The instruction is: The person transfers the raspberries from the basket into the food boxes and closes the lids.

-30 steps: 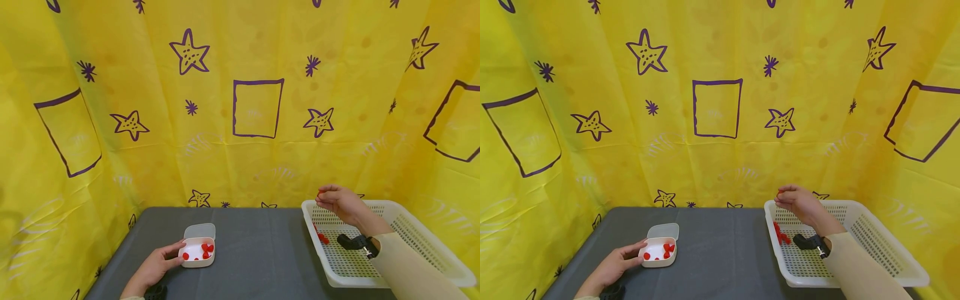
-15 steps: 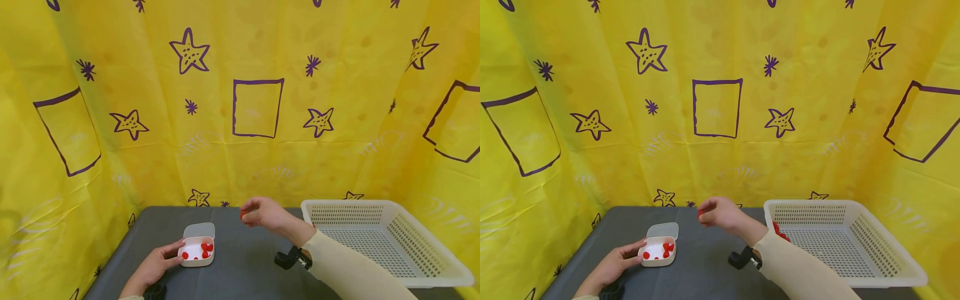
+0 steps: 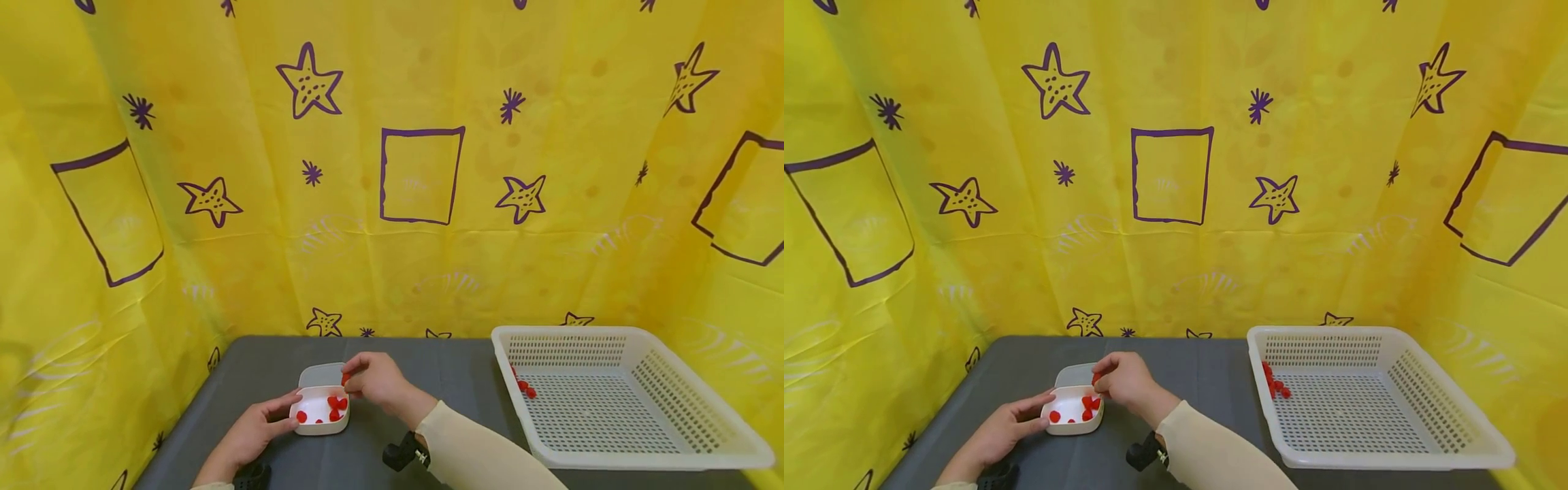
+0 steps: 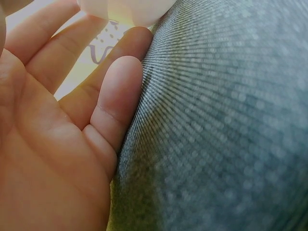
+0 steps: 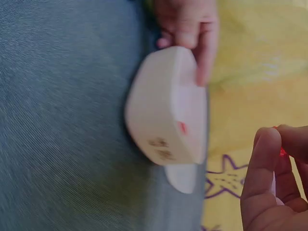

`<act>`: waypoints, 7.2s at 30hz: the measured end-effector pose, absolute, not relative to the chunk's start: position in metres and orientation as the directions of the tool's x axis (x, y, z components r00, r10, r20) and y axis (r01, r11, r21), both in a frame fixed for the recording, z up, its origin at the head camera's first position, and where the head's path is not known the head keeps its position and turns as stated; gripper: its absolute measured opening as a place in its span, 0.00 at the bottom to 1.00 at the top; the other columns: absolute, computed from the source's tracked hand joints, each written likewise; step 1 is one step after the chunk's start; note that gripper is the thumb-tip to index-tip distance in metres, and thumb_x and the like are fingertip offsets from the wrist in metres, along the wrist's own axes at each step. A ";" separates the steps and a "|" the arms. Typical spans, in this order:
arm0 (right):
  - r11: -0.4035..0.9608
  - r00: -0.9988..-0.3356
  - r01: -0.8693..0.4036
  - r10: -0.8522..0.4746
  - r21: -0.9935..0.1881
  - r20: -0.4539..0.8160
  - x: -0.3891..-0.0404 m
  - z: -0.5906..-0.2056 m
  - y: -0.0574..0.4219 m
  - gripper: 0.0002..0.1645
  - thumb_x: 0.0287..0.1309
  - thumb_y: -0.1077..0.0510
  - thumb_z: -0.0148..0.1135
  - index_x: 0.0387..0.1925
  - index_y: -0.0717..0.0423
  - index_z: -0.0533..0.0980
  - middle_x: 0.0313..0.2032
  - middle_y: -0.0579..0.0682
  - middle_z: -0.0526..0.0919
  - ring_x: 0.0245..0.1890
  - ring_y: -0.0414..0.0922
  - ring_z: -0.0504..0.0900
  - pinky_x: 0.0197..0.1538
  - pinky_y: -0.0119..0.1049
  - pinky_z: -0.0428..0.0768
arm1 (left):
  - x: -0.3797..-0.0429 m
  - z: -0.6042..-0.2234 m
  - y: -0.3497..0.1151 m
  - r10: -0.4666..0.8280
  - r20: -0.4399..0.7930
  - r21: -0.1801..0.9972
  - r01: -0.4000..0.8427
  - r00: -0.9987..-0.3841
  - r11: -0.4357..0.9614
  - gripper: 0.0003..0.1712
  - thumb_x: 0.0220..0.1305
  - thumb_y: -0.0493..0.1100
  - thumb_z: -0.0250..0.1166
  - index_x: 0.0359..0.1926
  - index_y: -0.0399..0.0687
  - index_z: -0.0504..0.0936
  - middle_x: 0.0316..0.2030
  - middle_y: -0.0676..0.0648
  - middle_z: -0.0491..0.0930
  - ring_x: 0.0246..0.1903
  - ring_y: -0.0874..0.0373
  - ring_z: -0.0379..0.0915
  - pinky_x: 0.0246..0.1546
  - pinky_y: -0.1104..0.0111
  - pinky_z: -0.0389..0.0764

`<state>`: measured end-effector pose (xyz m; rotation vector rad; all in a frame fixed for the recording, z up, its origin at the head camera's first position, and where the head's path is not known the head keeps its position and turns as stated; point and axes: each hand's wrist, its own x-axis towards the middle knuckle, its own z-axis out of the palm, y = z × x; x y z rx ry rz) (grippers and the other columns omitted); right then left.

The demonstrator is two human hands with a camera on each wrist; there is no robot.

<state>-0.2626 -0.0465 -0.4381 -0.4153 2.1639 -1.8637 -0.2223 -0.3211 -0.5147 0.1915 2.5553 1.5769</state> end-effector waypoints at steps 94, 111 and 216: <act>0.446 -0.835 0.242 -0.356 -0.862 -0.419 -0.318 -0.474 0.281 0.24 0.56 0.71 0.66 0.55 0.66 0.71 0.39 0.58 0.77 0.34 0.52 0.79 0.41 0.46 0.83 | -0.219 -0.512 -0.318 0.151 -0.058 0.878 0.021 -0.987 0.479 0.32 0.63 0.51 0.71 0.64 0.43 0.78 0.66 0.40 0.70 0.64 0.35 0.64 0.58 0.49 0.73; 0.598 -0.911 0.157 -0.220 -0.786 -0.349 -0.320 -0.473 0.280 0.11 0.50 0.76 0.63 0.37 0.68 0.76 0.31 0.57 0.78 0.29 0.50 0.79 0.36 0.44 0.84 | -0.220 -0.513 -0.318 0.158 -0.066 0.877 0.019 -0.985 0.480 0.31 0.63 0.49 0.70 0.65 0.42 0.78 0.67 0.40 0.70 0.65 0.35 0.64 0.56 0.52 0.75; -0.066 -0.771 0.069 -0.637 -0.995 -0.011 -0.309 -0.330 0.076 0.31 0.69 0.56 0.59 0.71 0.57 0.66 0.65 0.59 0.71 0.56 0.61 0.78 0.55 0.52 0.79 | -0.221 -0.511 -0.320 0.201 -0.066 0.896 0.030 -0.977 0.442 0.32 0.64 0.47 0.70 0.66 0.39 0.76 0.68 0.38 0.68 0.64 0.36 0.64 0.54 0.58 0.78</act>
